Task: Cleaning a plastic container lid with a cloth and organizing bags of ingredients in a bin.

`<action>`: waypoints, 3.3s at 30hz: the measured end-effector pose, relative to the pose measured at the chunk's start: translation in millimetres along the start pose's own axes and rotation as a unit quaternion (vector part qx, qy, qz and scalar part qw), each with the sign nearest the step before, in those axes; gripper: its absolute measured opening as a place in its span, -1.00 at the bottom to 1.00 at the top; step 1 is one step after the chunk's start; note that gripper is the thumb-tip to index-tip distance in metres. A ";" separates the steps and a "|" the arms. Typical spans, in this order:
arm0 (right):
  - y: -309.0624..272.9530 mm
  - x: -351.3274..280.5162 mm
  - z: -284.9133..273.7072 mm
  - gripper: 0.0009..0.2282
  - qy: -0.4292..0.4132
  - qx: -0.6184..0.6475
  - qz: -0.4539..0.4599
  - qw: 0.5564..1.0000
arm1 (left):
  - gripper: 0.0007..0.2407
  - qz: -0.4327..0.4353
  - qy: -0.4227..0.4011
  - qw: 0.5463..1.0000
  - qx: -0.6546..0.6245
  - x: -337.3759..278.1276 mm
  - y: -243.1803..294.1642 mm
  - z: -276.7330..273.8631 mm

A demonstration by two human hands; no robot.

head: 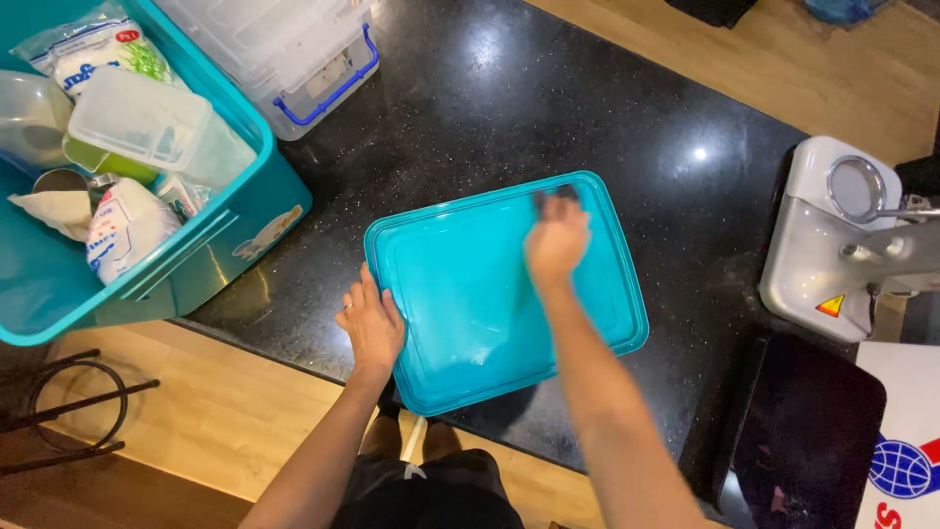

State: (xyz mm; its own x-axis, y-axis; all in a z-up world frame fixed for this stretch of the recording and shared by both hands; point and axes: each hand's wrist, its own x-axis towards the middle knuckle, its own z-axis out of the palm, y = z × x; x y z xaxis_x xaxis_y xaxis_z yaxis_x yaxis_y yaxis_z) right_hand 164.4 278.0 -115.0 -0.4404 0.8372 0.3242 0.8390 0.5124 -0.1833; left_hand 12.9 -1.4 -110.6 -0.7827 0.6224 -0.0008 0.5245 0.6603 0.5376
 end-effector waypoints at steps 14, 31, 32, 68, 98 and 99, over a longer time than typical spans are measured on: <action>43.1 0.7 -33.2 -0.69 0.008 0.045 -0.105 0.993 | -0.50 -0.013 0.021 0.998 0.051 0.4 6.6 0.4; -106.3 -58.5 -43.3 -0.66 -0.053 0.123 -0.348 0.928 | -0.49 -0.008 -0.008 0.999 0.052 1.3 13.6 -9.4; -82.1 -48.0 -38.7 -0.73 -0.053 0.096 -0.320 0.941 | -0.49 -0.002 -0.003 0.999 0.042 1.0 13.2 -8.7; -123.8 -46.8 -5.3 -0.56 -0.170 -0.123 -0.324 0.923 | -0.51 0.024 -0.016 1.000 -0.008 7.8 5.9 3.8; -93.4 -164.3 -123.0 -0.43 -0.319 0.125 -0.504 0.793 | -0.62 0.035 0.032 0.994 -0.097 14.5 -5.6 10.1; -90.9 -161.3 -119.6 -0.44 -0.323 0.129 -0.521 0.779 | -0.62 0.038 0.030 0.995 -0.092 13.9 -4.6 9.3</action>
State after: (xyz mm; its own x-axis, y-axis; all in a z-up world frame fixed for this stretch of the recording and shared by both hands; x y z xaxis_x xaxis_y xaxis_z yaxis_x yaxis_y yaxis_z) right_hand 197.4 73.5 -39.6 -0.9786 -0.1809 -0.0977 -0.1378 0.9298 -0.3414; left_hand 2.7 8.2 -120.9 -0.7650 0.6372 0.0935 0.5169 0.5210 0.6792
